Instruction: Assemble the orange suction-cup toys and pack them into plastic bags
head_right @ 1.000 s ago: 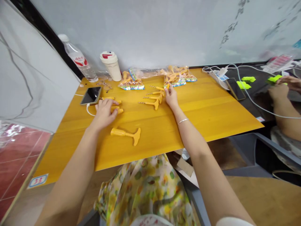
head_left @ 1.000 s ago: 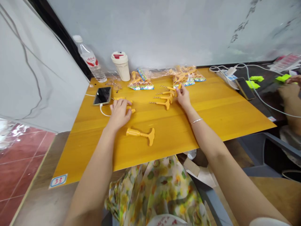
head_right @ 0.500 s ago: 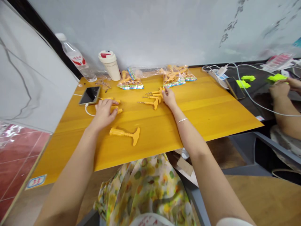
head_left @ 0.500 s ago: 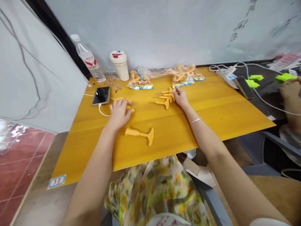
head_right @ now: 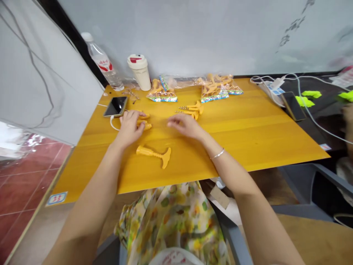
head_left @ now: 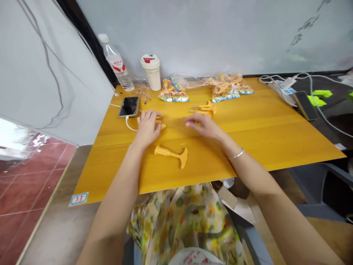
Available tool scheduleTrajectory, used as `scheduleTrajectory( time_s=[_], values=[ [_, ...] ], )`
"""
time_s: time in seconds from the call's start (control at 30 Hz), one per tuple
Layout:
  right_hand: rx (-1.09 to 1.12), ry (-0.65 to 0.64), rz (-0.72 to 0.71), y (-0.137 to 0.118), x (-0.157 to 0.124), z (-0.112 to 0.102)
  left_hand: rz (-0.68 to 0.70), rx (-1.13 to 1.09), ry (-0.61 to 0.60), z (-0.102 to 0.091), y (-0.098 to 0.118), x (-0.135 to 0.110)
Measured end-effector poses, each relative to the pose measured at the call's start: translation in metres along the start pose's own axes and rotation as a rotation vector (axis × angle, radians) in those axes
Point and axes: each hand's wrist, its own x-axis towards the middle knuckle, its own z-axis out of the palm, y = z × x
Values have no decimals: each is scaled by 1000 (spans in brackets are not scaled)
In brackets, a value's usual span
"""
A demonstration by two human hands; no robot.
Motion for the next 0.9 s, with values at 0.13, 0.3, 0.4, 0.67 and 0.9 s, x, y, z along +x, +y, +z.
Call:
scheduleTrajectory(
  time_s=[0.13, 0.3, 0.4, 0.67, 0.9],
  values=[
    [-118, -478, -192, -53, -10, 34, 10, -58, 81, 1, -1, 1],
    [-180, -428, -31, -48, -10, 34, 82, -336, 147, -5, 6, 2],
    [-22, -272, 75, -30, -6, 23, 178, -481, 16, -7, 15, 1],
    [570, -5, 209, -22, 0, 29, 16, -536, 12, -2, 27, -2],
    [1010, -161, 388, -35, -1, 30, -42, -581, 209, -8, 24, -2]
  ],
)
